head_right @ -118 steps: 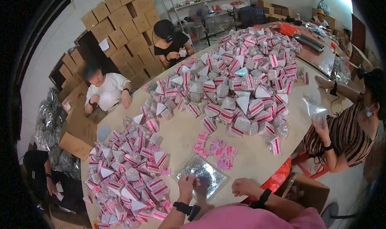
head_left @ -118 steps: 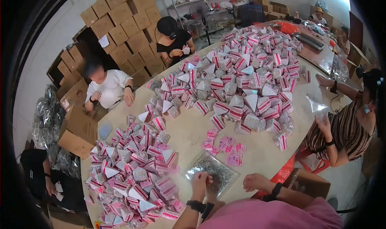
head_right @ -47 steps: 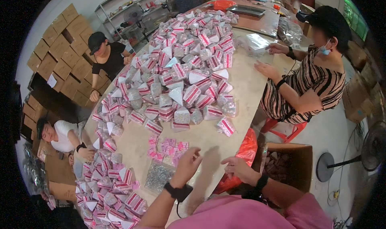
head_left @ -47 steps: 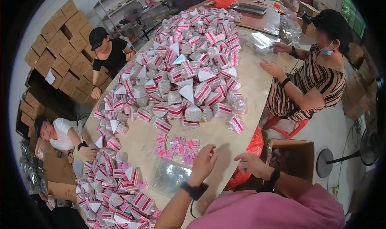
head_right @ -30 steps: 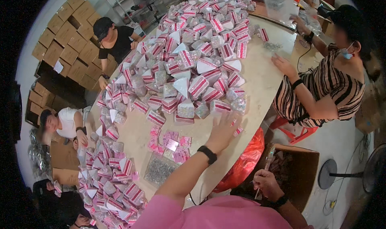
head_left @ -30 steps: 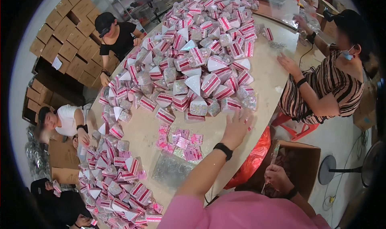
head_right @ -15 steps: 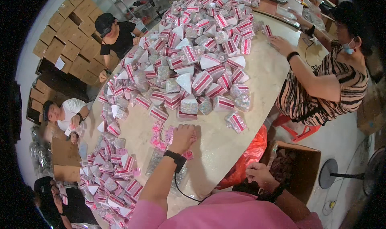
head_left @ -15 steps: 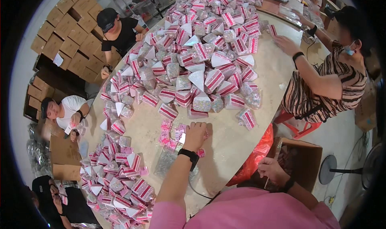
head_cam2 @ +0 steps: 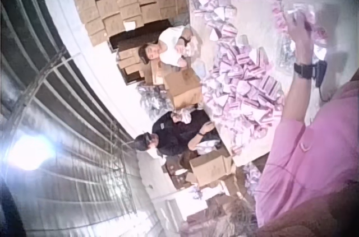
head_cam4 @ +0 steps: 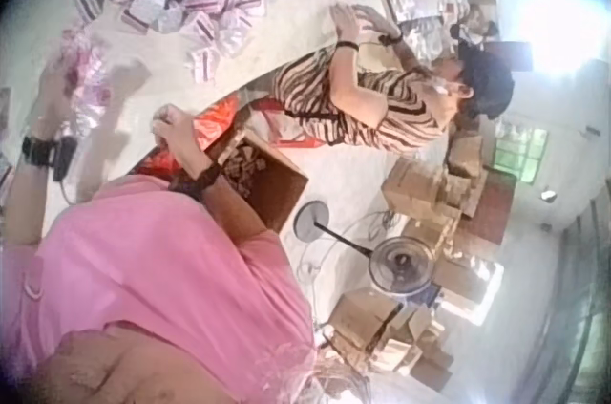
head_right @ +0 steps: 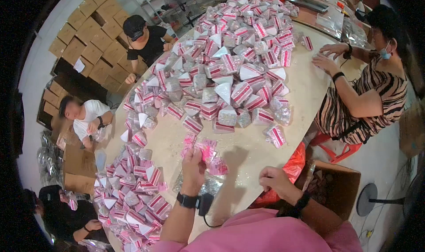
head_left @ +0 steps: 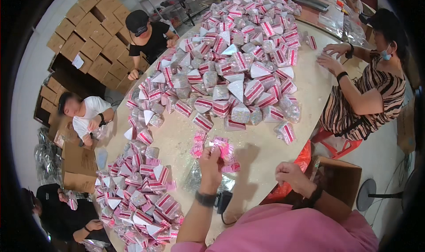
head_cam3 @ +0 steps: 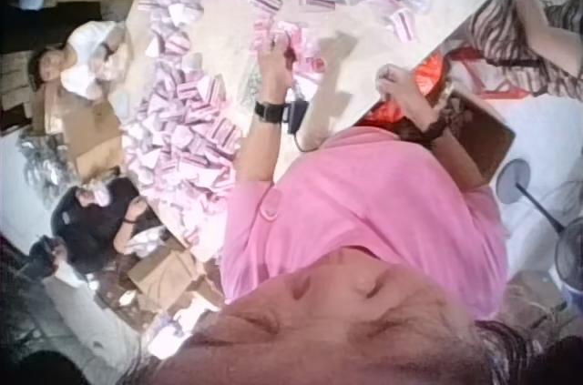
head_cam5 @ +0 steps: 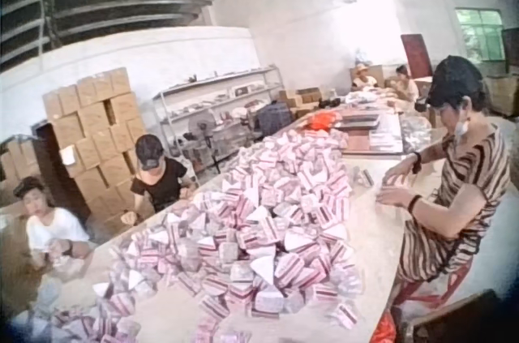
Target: Packing small triangular favor boxes into plastic bags and cardboard boxes.
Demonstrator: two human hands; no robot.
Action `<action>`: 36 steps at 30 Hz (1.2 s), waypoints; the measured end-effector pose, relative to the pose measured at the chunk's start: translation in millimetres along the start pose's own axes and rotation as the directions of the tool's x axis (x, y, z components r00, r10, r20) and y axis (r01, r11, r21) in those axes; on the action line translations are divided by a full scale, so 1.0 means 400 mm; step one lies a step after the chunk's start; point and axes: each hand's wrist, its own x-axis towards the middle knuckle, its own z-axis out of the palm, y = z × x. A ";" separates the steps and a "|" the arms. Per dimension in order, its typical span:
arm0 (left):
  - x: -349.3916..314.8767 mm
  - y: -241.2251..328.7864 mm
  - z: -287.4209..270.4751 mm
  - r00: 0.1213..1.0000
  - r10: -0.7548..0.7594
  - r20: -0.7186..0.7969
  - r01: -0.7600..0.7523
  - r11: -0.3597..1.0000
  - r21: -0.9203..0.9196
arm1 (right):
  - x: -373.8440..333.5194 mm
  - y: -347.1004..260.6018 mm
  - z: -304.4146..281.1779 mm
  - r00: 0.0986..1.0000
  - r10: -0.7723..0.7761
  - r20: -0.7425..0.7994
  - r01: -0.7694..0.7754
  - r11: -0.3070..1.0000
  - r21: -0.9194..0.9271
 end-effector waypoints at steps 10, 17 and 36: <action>-0.155 0.043 -0.049 0.999 -0.030 0.046 0.031 0.999 -0.022 | 0.097 -0.111 0.232 0.990 -0.140 0.010 0.138 0.984 0.113; -0.193 0.017 -0.074 0.994 -0.110 0.005 0.109 0.991 0.075 | 0.120 -0.099 0.292 0.970 -0.187 0.157 0.140 0.952 0.271; -0.263 0.075 -0.046 0.700 0.533 0.475 -0.672 0.270 0.689 | 0.084 -0.095 0.313 0.942 -0.046 0.331 -0.042 0.967 0.252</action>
